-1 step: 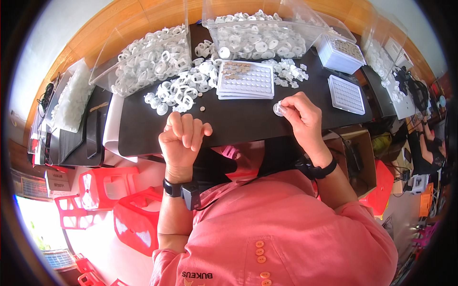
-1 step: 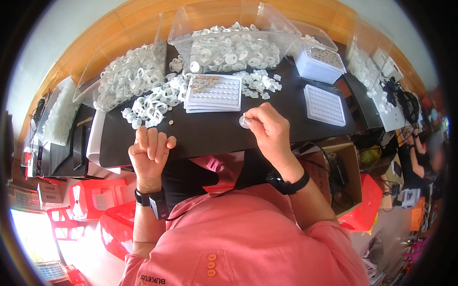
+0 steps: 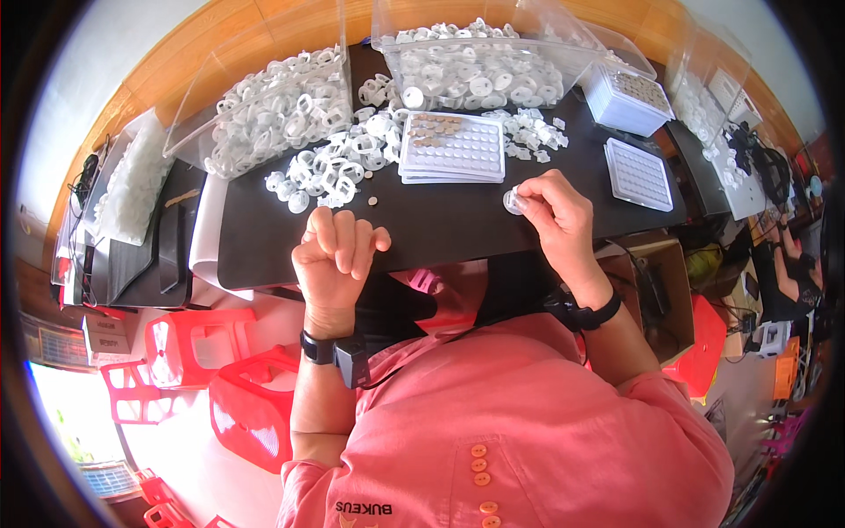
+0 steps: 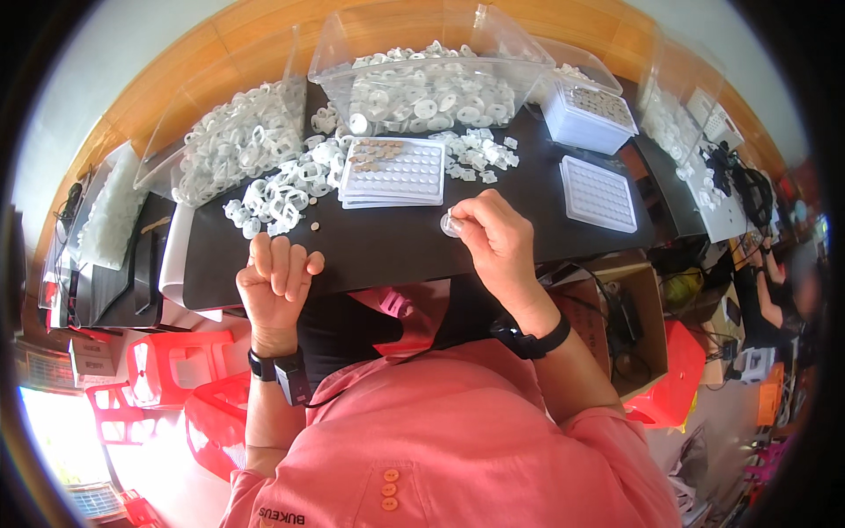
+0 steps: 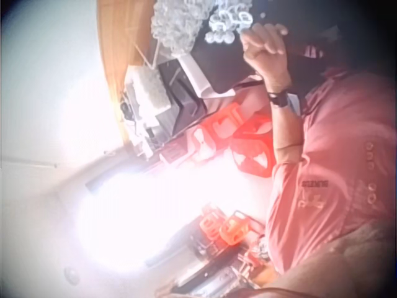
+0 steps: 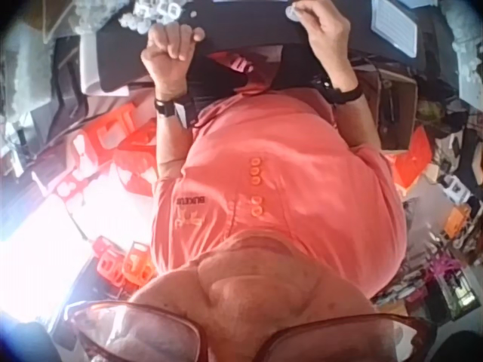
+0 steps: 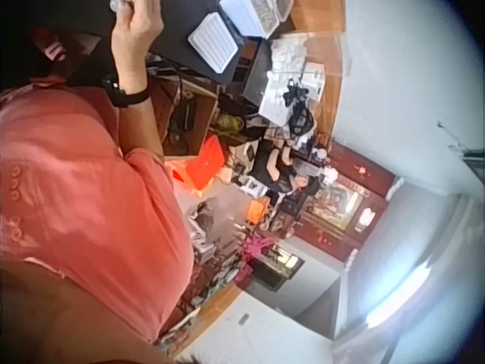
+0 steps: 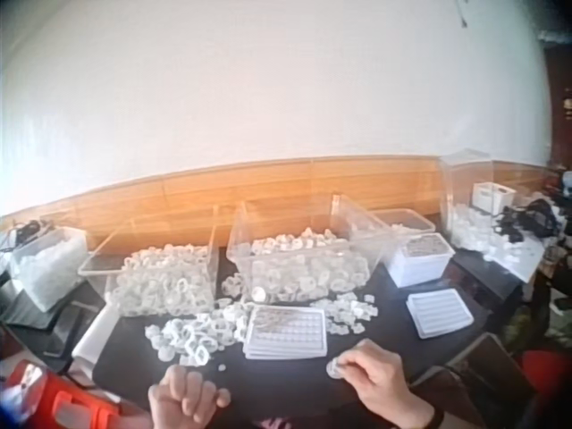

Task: Inserting metal components into white plastic clips by hand.

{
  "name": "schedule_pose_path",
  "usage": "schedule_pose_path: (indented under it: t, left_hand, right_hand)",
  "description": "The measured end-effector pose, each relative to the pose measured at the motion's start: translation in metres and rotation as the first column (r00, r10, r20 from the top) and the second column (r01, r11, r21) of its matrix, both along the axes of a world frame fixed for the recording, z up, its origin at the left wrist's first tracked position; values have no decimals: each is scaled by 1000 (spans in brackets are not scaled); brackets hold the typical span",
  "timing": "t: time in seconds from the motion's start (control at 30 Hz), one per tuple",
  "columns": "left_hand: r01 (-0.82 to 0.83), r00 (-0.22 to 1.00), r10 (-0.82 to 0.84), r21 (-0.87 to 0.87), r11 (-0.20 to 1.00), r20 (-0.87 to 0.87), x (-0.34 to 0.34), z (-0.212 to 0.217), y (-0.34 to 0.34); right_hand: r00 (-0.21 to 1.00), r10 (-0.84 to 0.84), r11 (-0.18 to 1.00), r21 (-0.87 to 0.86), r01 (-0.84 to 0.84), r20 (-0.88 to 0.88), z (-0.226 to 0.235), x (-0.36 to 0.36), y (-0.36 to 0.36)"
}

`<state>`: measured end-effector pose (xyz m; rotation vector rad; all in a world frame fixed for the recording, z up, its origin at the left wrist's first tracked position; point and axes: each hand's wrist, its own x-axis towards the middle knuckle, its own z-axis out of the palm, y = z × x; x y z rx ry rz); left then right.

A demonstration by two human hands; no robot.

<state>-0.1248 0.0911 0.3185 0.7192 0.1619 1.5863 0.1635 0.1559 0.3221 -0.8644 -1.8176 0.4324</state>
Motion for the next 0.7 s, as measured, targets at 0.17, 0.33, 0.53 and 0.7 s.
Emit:
schedule_pose_path:
  t: [0.17,0.33,0.53,0.7]
  left_hand:
    - [-10,1000,10,4,1000,-10,0,1,-1]
    - [-9,1000,9,9,1000,-13,0,-1,0]
    - [7,1000,-7,32,999,1,-1,-2,0]
    - [-1,1000,2,33,999,-16,-1,-2,0]
  right_hand:
    - [1000,4,1000,-12,-4,-3,1,0,0]
    - [1000,2,1000,-5,-2,-10,-1,0,0]
    - [1000,6,1000,5,-5,-4,0,-1,0]
    - [1000,1,1000,15,-1,10,0,0,0]
